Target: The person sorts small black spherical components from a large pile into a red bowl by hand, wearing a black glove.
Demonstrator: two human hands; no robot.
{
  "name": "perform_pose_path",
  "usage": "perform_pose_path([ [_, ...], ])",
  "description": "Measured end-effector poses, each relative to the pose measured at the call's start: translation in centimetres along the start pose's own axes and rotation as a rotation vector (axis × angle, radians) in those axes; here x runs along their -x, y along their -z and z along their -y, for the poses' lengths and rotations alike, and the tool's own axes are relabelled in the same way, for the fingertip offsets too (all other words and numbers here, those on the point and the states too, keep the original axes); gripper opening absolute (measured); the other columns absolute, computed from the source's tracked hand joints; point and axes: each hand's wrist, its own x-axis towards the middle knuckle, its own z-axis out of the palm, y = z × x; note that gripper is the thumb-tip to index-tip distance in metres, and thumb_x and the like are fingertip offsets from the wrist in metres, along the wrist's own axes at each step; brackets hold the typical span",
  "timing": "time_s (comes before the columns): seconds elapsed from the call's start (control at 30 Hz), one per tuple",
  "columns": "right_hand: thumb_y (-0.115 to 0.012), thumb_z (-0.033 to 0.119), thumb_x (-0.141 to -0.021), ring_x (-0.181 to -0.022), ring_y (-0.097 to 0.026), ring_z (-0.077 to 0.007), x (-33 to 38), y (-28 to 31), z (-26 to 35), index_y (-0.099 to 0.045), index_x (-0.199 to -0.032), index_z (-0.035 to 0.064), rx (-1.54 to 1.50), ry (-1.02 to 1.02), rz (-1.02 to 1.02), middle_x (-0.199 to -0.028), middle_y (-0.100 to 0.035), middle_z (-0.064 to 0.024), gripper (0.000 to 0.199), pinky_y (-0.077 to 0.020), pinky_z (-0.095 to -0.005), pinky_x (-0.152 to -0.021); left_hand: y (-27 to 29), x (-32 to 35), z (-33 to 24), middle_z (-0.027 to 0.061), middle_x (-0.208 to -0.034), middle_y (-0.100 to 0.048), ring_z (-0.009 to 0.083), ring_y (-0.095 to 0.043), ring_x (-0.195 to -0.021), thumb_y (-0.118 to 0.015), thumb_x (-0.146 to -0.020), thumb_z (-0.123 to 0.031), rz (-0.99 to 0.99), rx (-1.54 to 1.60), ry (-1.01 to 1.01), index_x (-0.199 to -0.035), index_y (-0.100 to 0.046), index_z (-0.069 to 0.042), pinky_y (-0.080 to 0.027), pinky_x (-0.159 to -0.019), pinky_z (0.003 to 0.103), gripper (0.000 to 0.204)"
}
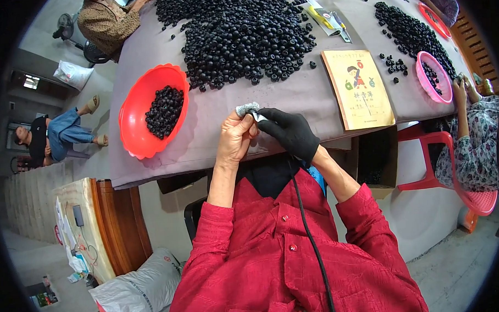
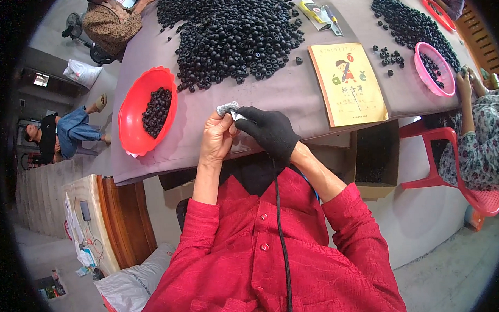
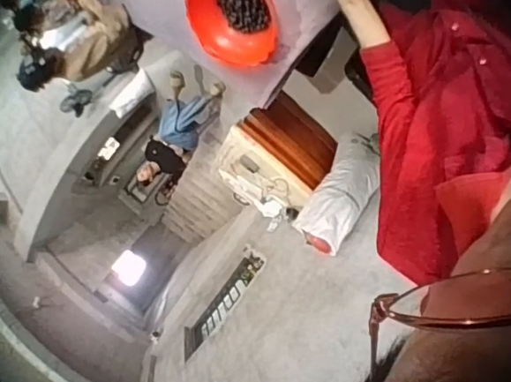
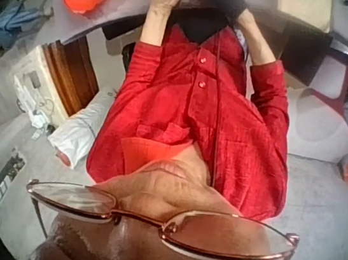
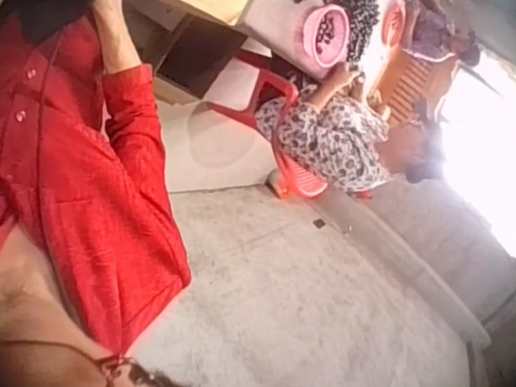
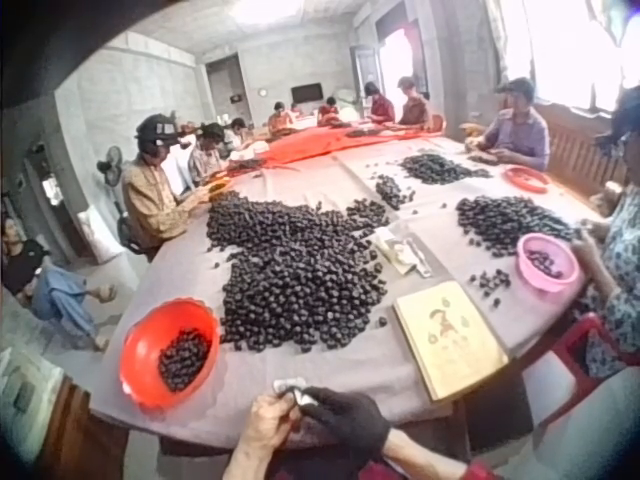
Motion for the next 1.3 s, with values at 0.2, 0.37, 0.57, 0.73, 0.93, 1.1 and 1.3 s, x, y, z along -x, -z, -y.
perform_pose_path([
  [0.2, -0.055, 0.020, -0.087, -0.089, -0.061, -0.0152, 0.0, 0.1, 0.2, -0.056, -0.114, 0.0013, -0.062, -0.178, 0.043, -0.096, -0.064, -0.0125, 0.032, -0.0461, -0.0284, -0.078, -0.1, 0.0, 0.1, 0.0002, -0.066, -0.054, 0.0083, -0.046, -0.056, -0.055, -0.087, -0.009, -0.011, -0.029, -0.015, -0.102, -0.059, -0.001, -0.039, -0.054, 0.021, 0.017],
  [0.37, -0.047, 0.020, -0.087, -0.086, -0.061, -0.0294, 0.1, 0.0, 0.1, -0.060, -0.109, 0.0158, 0.082, -0.032, 0.053, -0.110, -0.059, -0.0096, 0.026, -0.0489, -0.0351, -0.071, -0.2, 0.0, 0.2, 0.0003, -0.062, -0.052, 0.0083, -0.044, -0.054, -0.054, -0.088, -0.009, -0.039, -0.056, -0.026, -0.100, -0.058, 0.000, -0.037, -0.053, 0.022, 0.016],
  [0.57, -0.047, 0.026, -0.088, -0.086, -0.061, -0.0309, 0.0, -0.3, 0.2, -0.058, -0.111, 0.0144, 0.022, -0.107, 0.024, -0.103, -0.062, -0.0114, 0.029, -0.0479, -0.0360, -0.071, -0.1, 0.1, 0.1, 0.0000, -0.062, -0.051, 0.0078, -0.043, -0.053, -0.054, -0.088, -0.009, -0.010, -0.061, -0.037, -0.100, -0.059, 0.000, -0.037, -0.053, 0.022, 0.016],
  [0.73, -0.054, 0.019, -0.087, -0.089, -0.062, -0.0174, -0.2, 0.0, 1.0, -0.056, -0.111, -0.0008, -0.086, -0.223, 0.036, -0.097, -0.064, -0.0137, 0.031, -0.0457, -0.0288, -0.079, -0.4, 0.2, 0.0, 0.0001, -0.063, -0.052, 0.0077, -0.043, -0.053, -0.055, -0.087, -0.009, -0.041, -0.078, -0.036, -0.101, -0.059, 0.001, -0.038, -0.054, 0.022, 0.017],
  [0.93, -0.054, 0.019, -0.087, -0.090, -0.060, -0.0153, -0.3, 0.1, 1.1, -0.056, -0.111, -0.0013, -0.113, -0.226, 0.049, -0.097, -0.064, -0.0132, 0.031, -0.0451, -0.0282, -0.080, 0.0, 0.2, 0.1, 0.0003, -0.064, -0.053, 0.0077, -0.044, -0.054, -0.055, -0.087, -0.007, -0.033, -0.092, -0.039, -0.102, -0.059, 0.001, -0.038, -0.054, 0.021, 0.018],
  [1.1, -0.051, 0.031, -0.087, -0.088, -0.061, -0.0301, -0.2, -0.4, 0.2, -0.059, -0.109, 0.0078, -0.132, -0.189, 0.006, -0.096, -0.063, -0.0138, 0.033, -0.0466, -0.0332, -0.074, -0.1, 0.2, 0.2, 0.0010, -0.064, -0.053, 0.0079, -0.045, -0.055, -0.054, -0.087, -0.005, -0.052, -0.103, -0.040, -0.103, -0.059, 0.002, -0.038, -0.054, 0.021, 0.018],
  [1.3, -0.052, 0.032, -0.087, -0.087, -0.062, -0.0282, -0.2, -0.2, 0.5, -0.059, -0.108, 0.0071, -0.117, -0.203, 0.002, -0.095, -0.064, -0.0138, 0.033, -0.0467, -0.0328, -0.074, -0.1, 0.2, 0.2, 0.0014, -0.064, -0.054, 0.0081, -0.046, -0.054, -0.054, -0.086, -0.004, -0.046, -0.104, -0.038, -0.102, -0.059, 0.002, -0.038, -0.053, 0.021, 0.017],
])
